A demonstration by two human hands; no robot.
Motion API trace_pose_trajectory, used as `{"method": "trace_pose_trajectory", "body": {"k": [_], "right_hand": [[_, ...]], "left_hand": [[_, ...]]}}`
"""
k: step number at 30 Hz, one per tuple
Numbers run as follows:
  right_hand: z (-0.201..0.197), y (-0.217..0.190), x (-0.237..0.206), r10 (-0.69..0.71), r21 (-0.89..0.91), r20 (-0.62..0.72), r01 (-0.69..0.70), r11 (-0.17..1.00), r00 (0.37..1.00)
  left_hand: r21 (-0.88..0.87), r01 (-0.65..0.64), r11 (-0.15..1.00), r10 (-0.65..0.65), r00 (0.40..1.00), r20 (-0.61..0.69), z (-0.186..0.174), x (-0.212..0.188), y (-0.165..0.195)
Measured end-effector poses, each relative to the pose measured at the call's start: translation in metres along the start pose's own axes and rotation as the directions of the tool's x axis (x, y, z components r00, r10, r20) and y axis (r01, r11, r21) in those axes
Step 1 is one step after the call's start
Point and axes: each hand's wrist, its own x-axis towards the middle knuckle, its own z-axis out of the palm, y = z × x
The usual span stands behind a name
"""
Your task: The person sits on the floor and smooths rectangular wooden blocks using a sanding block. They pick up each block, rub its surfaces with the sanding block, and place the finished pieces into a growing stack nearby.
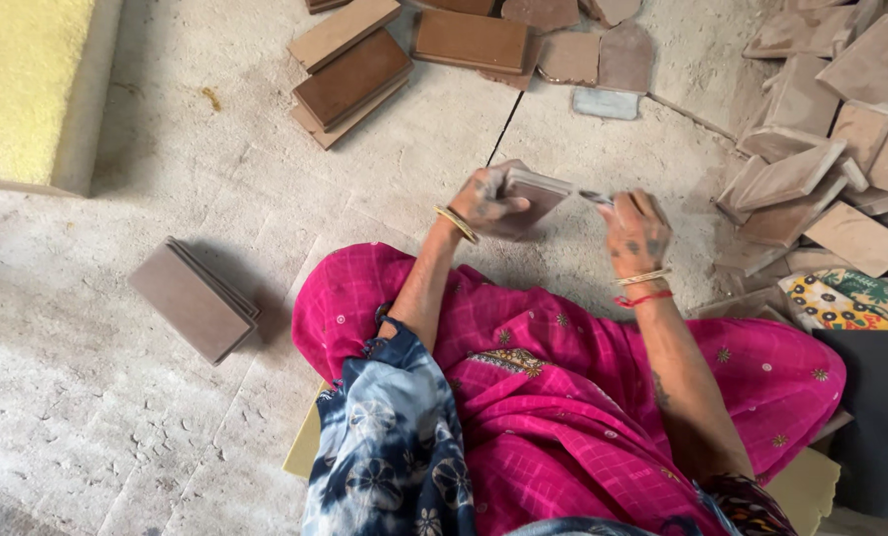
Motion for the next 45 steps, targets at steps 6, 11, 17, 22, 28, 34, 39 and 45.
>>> {"method": "trace_pose_trajectory", "body": {"k": [6, 11, 17, 22, 28, 34, 39, 45], "right_hand": [[-0.005, -0.005, -0.029, 0.122, 0.16, -0.078, -0.109, 0.981, 0.989], [-0.011, -0.05, 0.006, -0.117, 0.034, -0.203, 0.127, 0.991, 0.972], [-0.001, -0.066, 0.028, -0.3, -0.111, -0.314, 0.279, 0.954, 0.901], [0.031, -0.073, 0.035, -0.418, -0.152, -0.324, 0.389, 0.908, 0.849], [0.039, -0.067, 0.033, -0.469, -0.253, -0.3, 0.404, 0.879, 0.831], [0.01, -0.022, 0.022, -0.308, -0.184, -0.297, 0.263, 0.947, 0.904], [0.037, -0.058, 0.022, -0.395, -0.232, -0.292, 0.336, 0.913, 0.871], [0.055, -0.028, 0.02, -0.412, -0.34, -0.286, 0.31, 0.888, 0.865]], "left_hand": [[0.046, -0.025, 0.999, 0.028, 0.997, -0.068, -0.003, -0.014, 0.019], [0.092, -0.014, 0.996, 0.018, 0.999, -0.047, 0.001, -0.008, 0.036], [0.144, -0.026, 0.989, 0.036, 0.997, -0.068, 0.005, -0.008, 0.035], [0.257, -0.261, 0.931, 0.299, 0.947, -0.122, 0.02, -0.002, -0.003], [0.307, -0.225, 0.925, 0.276, 0.952, -0.134, 0.017, -0.004, -0.02], [0.193, -0.011, 0.981, 0.032, 0.994, -0.106, 0.015, -0.004, 0.027], [0.183, -0.175, 0.967, 0.19, 0.979, -0.068, 0.02, -0.011, 0.042], [0.107, -0.107, 0.989, 0.121, 0.982, -0.142, 0.013, -0.01, 0.025]]}}
